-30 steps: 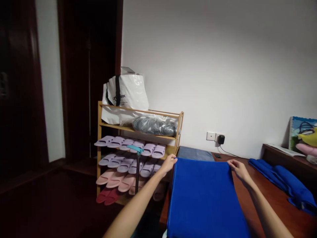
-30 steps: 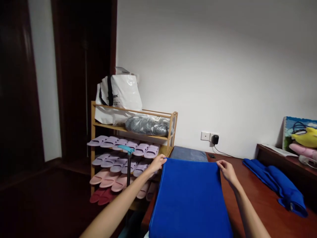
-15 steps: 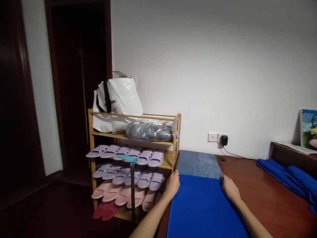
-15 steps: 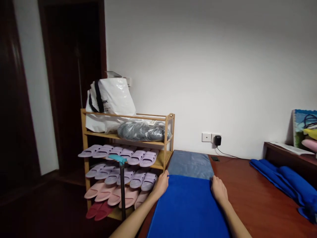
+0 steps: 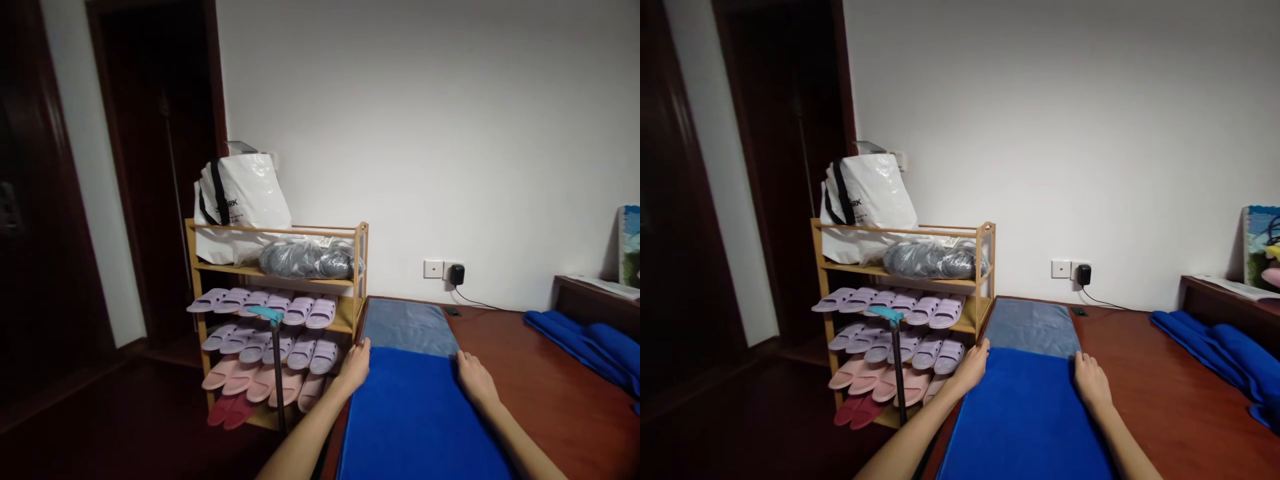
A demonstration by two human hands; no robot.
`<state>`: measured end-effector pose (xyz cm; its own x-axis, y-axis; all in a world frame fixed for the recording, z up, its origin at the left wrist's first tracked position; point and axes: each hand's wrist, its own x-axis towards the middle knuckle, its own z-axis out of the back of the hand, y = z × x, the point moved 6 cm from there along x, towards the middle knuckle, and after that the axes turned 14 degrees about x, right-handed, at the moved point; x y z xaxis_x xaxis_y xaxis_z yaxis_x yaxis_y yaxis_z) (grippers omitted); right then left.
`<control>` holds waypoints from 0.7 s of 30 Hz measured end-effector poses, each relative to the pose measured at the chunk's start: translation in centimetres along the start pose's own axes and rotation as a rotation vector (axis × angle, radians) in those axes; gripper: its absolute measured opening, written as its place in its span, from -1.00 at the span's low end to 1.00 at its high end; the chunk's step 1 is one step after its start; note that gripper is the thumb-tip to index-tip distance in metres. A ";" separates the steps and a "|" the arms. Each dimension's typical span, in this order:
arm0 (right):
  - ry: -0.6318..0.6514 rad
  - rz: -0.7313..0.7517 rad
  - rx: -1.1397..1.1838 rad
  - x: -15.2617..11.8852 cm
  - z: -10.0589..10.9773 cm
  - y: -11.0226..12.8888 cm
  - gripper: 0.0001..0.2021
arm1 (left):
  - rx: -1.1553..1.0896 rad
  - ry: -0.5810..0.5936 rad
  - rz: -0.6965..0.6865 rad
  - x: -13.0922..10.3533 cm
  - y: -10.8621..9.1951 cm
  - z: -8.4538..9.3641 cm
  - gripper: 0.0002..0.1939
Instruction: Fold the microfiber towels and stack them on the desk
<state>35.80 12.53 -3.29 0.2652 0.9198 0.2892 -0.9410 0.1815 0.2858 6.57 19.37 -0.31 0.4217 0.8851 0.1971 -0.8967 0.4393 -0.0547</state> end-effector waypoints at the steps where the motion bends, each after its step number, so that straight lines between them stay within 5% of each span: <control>1: -0.001 0.008 -0.011 -0.6 0.2 0.0 -0.66 | 0.014 0.002 -0.003 -0.4 -0.2 0.3 -0.70; 6: 0.040 0.037 -0.072 -4.2 1.2 -0.3 -0.67 | 0.032 0.038 -0.021 -4.0 -0.8 1.0 -0.74; 12: 0.103 0.100 -0.142 -11.5 2.4 0.0 -0.70 | 0.004 0.024 -0.050 -12.1 -0.8 1.9 -0.71; 17: -0.050 0.241 -0.166 -18.7 3.6 0.1 -0.72 | -0.023 -0.154 -0.132 -19.1 -1.1 4.0 -0.61; 21: -0.120 0.371 -0.084 -22.2 3.9 -0.8 -0.61 | -0.024 -0.217 -0.131 -22.1 -0.9 4.7 -0.58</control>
<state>31.53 -9.37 -6.37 -0.0782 0.8820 0.4647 -0.9900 -0.1235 0.0678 -2.56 -1.28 -0.02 0.4930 0.7679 0.4091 -0.8317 0.5539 -0.0374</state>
